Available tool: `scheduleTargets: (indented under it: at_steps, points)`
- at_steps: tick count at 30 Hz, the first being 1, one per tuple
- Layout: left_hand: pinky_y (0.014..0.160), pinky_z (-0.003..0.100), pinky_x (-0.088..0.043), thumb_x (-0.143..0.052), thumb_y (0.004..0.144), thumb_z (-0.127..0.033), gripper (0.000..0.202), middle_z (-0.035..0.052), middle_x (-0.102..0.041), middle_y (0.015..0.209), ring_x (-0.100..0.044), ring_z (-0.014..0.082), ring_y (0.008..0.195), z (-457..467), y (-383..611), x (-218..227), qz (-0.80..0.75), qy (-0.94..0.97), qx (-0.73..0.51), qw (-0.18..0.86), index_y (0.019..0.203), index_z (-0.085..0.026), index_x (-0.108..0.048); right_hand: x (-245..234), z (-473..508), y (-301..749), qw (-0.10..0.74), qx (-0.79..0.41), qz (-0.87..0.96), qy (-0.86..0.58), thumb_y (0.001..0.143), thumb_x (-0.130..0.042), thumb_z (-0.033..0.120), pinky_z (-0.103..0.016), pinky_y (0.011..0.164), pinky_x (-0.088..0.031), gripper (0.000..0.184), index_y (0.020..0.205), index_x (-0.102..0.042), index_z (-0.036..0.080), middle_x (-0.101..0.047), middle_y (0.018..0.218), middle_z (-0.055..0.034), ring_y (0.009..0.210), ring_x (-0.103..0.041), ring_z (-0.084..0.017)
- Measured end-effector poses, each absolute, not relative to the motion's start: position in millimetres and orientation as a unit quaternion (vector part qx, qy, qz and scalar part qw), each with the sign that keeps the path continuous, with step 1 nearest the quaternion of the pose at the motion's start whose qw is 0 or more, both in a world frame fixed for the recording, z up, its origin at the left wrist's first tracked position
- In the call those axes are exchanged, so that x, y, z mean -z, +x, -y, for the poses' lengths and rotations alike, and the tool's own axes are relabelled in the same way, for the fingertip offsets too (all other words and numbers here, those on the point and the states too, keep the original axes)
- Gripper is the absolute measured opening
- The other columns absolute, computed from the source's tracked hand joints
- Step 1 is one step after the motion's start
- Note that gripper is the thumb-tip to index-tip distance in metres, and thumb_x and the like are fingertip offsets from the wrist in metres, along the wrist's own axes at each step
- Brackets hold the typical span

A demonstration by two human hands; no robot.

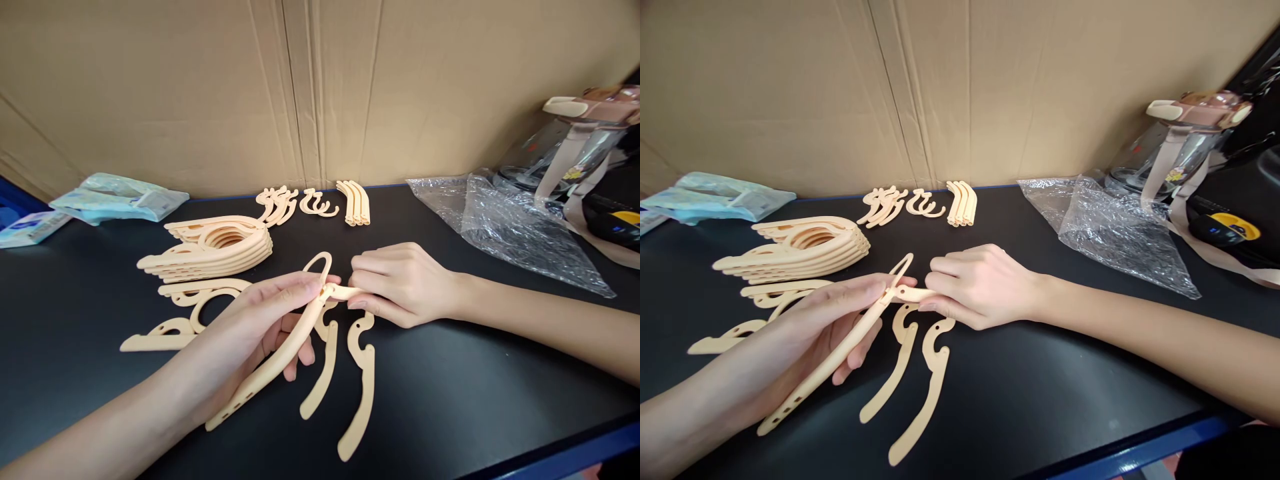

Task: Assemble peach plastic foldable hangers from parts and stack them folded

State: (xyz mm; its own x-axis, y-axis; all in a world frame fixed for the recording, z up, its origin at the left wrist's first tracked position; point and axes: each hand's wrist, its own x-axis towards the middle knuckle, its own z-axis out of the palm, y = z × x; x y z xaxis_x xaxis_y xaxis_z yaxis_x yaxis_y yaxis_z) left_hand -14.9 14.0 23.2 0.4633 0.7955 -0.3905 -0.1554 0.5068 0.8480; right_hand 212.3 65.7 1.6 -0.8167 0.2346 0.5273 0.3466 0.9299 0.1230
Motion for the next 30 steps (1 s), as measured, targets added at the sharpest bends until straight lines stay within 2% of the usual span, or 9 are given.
scheduleTargets:
  at_steps: [7,11,14,19,25,30]
  points:
    - [0.047,0.009,-0.049,-0.075,0.087,-0.044,0.023,-0.0037,-0.062,0.050,-0.062,0.0070,0.047,-14.5,-17.0,-21.3,-0.429,0.402,-0.307,0.749,0.096,-0.023,-0.079,-0.6,-64.9,211.8,0.270,0.136,0.943,-0.136,0.109,-0.031,0.038,-0.027,0.054,-0.030,0.050,0.074,-0.060,0.017,-0.049,0.061,0.0027,0.052,-0.036,-0.012]
    - [0.054,0.012,-0.056,-0.082,0.081,-0.040,0.019,-0.0042,-0.069,0.063,-0.067,0.0086,0.056,-15.6,-16.2,-23.4,-0.455,0.412,-0.298,0.731,0.094,-0.026,-0.079,0.5,-64.9,211.9,0.279,0.155,0.939,-0.128,0.108,-0.035,0.039,-0.028,0.053,-0.029,0.050,0.072,-0.061,0.017,-0.049,0.060,0.0032,0.052,-0.036,-0.012]
    - [0.058,0.013,-0.058,-0.080,0.083,-0.038,0.015,-0.0038,-0.072,0.073,-0.070,0.0098,0.066,-16.8,-16.9,-23.7,-0.450,0.436,-0.299,0.720,0.092,-0.026,-0.078,0.8,-64.0,212.4,0.294,0.173,0.932,-0.121,0.108,-0.037,0.038,-0.028,0.052,-0.027,0.051,0.068,-0.060,0.017,-0.047,0.057,0.0036,0.051,-0.035,-0.012]
    - [0.057,0.012,-0.056,-0.075,0.088,-0.035,0.010,-0.0041,-0.072,0.084,-0.069,0.0083,0.067,-16.3,-16.2,-24.3,-0.429,0.466,-0.298,0.714,0.088,-0.025,-0.075,1.5,-61.7,213.1,0.317,0.199,0.921,-0.110,0.108,-0.038,0.038,-0.028,0.052,-0.026,0.051,0.066,-0.059,0.017,-0.045,0.056,0.0040,0.051,-0.035,-0.011]
    - [0.066,0.011,-0.055,-0.073,0.090,-0.037,0.015,-0.0049,-0.069,0.078,-0.069,0.0067,0.069,-13.3,-16.1,-25.6,-0.431,0.489,-0.290,0.701,0.086,-0.023,-0.073,2.0,-61.1,212.9,0.308,0.206,0.923,-0.104,0.107,-0.037,0.038,-0.029,0.051,-0.025,0.051,0.065,-0.058,0.018,-0.044,0.054,0.0043,0.050,-0.035,-0.011]
    - [0.067,0.011,-0.053,-0.072,0.091,-0.039,0.015,-0.0056,-0.069,0.075,-0.068,0.0072,0.073,-12.8,-16.7,-23.1,-0.429,0.494,-0.285,0.700,0.089,-0.024,-0.073,1.8,-60.4,212.6,0.312,0.204,0.922,-0.105,0.106,-0.039,0.035,-0.028,0.048,-0.024,0.051,0.061,-0.055,0.018,-0.042,0.051,0.0053,0.046,-0.031,-0.010]
